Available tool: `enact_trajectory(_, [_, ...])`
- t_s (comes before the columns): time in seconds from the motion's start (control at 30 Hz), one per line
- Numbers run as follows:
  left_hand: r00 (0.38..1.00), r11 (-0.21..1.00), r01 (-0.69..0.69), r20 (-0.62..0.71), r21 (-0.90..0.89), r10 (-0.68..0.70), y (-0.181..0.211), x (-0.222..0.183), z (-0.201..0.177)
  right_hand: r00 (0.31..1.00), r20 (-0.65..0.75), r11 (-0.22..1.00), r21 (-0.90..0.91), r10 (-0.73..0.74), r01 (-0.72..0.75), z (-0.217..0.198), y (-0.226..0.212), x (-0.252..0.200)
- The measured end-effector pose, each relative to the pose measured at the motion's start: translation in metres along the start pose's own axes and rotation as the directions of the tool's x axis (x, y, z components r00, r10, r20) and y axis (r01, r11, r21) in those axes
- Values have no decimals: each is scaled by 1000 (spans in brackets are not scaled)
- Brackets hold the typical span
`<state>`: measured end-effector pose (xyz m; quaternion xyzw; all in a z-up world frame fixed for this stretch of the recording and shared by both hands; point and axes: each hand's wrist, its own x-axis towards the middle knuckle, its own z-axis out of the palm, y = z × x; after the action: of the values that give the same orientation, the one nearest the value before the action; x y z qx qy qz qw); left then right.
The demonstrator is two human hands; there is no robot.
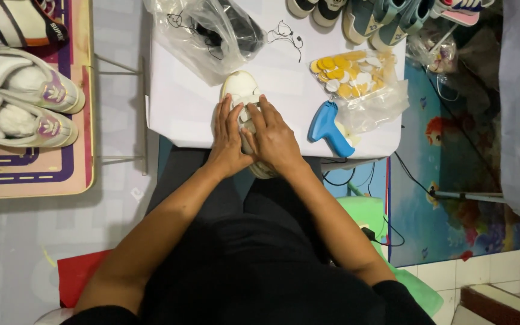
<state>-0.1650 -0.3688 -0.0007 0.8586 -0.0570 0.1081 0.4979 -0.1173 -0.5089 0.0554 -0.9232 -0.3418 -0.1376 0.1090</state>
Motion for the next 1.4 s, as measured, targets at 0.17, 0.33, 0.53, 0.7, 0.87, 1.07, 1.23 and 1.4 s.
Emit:
enact_trajectory(0.17, [1000,1000,-6,12,-7,6,6,1,-8,1000,-24,999,-33,6,-7,3,0,1])
enact_trajectory(0.33, [999,1000,-25,27,8,25,2,-2,-9,993,-35,993,7,116,-116,13,12,-4])
enact_trajectory(0.53, [999,999,-43,-6,-29,42,-3,-1,-9,977,21,943,258,210,-208,-21,10,-1])
enact_trajectory(0.7, [997,997,-72,-2,19,72,-7,-2,-6,961,168,929,265,221,-260,-8,21,-13])
enact_trajectory(0.87, [998,998,-56,15,39,56,-2,-2,-10,940,304,961,174,153,-213,-26,16,-1])
enact_trajectory(1.07, [999,998,-46,30,41,45,-2,-3,-11,927,363,993,26,94,-111,-24,7,8])
enact_trajectory(1.23, [999,998,-47,26,32,47,-1,-3,-11,975,214,999,-19,53,-50,-14,3,4])
enact_trajectory(1.4, [999,998,-42,35,38,40,-1,-3,-13,1000,28,997,-76,-7,9,-15,0,2])
